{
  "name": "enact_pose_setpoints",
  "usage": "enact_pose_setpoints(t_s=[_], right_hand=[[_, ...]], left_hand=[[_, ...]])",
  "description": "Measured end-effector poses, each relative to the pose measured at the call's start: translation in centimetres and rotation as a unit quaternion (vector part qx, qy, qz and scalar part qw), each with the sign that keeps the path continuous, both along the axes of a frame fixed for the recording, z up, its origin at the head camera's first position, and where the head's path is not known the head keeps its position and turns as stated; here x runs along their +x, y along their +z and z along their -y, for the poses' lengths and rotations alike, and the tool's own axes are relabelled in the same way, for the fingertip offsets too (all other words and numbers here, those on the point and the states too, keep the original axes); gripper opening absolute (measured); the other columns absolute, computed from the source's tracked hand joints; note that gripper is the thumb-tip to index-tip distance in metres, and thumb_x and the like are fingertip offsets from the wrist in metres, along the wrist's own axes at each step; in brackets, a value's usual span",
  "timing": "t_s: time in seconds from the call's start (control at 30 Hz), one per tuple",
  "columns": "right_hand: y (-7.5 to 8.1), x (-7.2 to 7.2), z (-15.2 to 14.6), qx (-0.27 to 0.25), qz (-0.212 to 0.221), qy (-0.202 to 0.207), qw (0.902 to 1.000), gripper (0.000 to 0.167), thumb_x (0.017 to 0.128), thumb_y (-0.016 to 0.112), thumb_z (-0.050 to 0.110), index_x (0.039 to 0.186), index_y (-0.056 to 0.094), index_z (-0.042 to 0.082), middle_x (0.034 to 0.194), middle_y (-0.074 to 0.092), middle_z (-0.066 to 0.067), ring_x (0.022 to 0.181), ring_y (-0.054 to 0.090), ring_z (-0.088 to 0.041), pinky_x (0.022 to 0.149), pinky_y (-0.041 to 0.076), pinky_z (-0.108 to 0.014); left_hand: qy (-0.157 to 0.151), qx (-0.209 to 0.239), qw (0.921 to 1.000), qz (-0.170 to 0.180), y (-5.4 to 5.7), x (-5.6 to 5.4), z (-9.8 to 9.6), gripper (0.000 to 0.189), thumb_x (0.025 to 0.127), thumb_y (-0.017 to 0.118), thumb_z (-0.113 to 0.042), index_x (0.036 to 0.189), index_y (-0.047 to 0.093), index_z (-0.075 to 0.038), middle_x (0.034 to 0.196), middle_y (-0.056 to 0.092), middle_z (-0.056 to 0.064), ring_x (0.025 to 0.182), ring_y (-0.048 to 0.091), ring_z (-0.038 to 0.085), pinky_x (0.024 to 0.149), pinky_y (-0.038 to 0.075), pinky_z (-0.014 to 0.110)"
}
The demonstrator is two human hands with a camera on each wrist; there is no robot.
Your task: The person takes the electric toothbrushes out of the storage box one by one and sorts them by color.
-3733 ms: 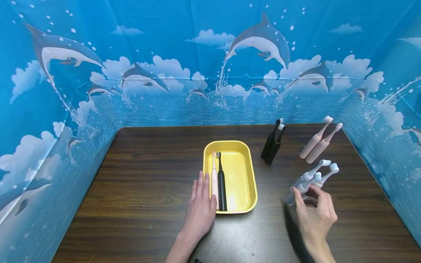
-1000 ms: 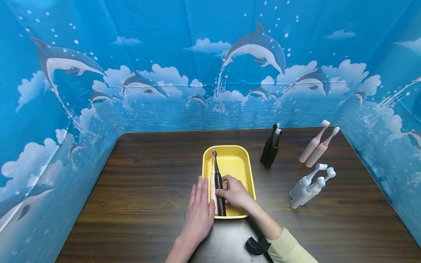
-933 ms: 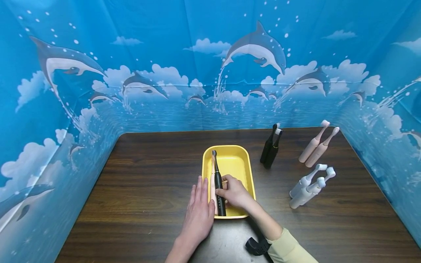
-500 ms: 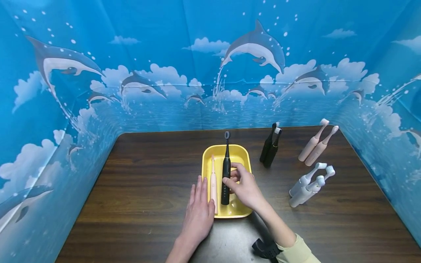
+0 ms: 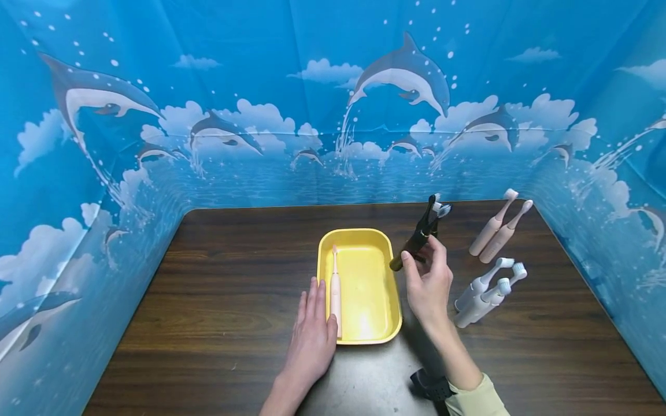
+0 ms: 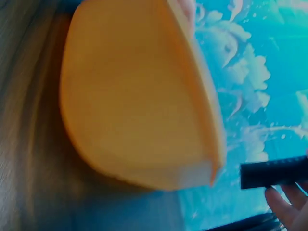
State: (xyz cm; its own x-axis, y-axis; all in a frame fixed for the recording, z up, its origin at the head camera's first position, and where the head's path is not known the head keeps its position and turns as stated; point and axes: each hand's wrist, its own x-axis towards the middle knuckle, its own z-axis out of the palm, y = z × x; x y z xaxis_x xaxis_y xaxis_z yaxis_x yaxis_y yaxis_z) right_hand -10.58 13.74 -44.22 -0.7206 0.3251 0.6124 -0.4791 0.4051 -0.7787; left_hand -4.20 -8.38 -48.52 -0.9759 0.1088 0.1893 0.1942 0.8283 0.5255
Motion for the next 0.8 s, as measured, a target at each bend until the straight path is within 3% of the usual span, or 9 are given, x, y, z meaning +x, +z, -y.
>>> enact_pose_setpoints(t_s=[0.17, 0.37, 0.53, 0.8], right_hand=[[-1.1, -0.3, -0.6, 0.002, 0.0, -0.063, 0.998, 0.044, 0.091, 0.073, -0.005, 0.131, 0.056, -0.007, 0.114, 0.069, -0.023, 0.099, 0.072, -0.035, 0.084, 0.059, -0.03], [-2.3, -0.7, -0.9, 0.008, 0.024, -0.085, 0.9961, 0.042, 0.092, 0.072, -0.003, 0.131, 0.055, -0.006, 0.116, 0.069, -0.022, 0.098, 0.072, -0.036, 0.08, 0.058, -0.053], [-2.9, -1.1, -1.1, 0.001, 0.037, -0.093, 0.995, 0.04, 0.092, 0.071, -0.004, 0.129, 0.055, -0.007, 0.116, 0.067, -0.023, 0.099, 0.071, -0.037, 0.08, 0.057, -0.056], [-3.8, -1.4, -1.1, 0.005, 0.079, -0.121, 0.9895, 0.042, 0.094, 0.072, 0.0, 0.131, 0.053, -0.006, 0.121, 0.057, -0.025, 0.103, 0.066, -0.035, 0.082, 0.058, -0.052]], left_hand=[[0.0, 0.003, 1.0, 0.007, 0.0, 0.0, 0.1, 0.065, 0.102, 0.057, -0.017, 0.159, 0.032, -0.001, 0.167, 0.022, 0.019, 0.148, 0.025, 0.05, 0.111, 0.034, 0.066], [0.0, 0.008, 0.9999, 0.007, 0.0, 0.0, 0.1, 0.065, 0.102, 0.057, -0.017, 0.159, 0.032, -0.001, 0.167, 0.022, 0.02, 0.148, 0.025, 0.05, 0.111, 0.034, 0.066], [0.001, 0.01, 0.9999, 0.007, -0.1, -0.1, 0.0, 0.065, 0.102, 0.058, -0.017, 0.159, 0.032, -0.001, 0.167, 0.022, 0.02, 0.148, 0.025, 0.05, 0.111, 0.033, 0.065], [0.003, 0.008, 0.9999, 0.012, -0.1, -0.1, 0.0, 0.065, 0.102, 0.057, -0.018, 0.16, 0.031, -0.002, 0.168, 0.02, 0.018, 0.149, 0.024, 0.049, 0.112, 0.033, 0.065]])
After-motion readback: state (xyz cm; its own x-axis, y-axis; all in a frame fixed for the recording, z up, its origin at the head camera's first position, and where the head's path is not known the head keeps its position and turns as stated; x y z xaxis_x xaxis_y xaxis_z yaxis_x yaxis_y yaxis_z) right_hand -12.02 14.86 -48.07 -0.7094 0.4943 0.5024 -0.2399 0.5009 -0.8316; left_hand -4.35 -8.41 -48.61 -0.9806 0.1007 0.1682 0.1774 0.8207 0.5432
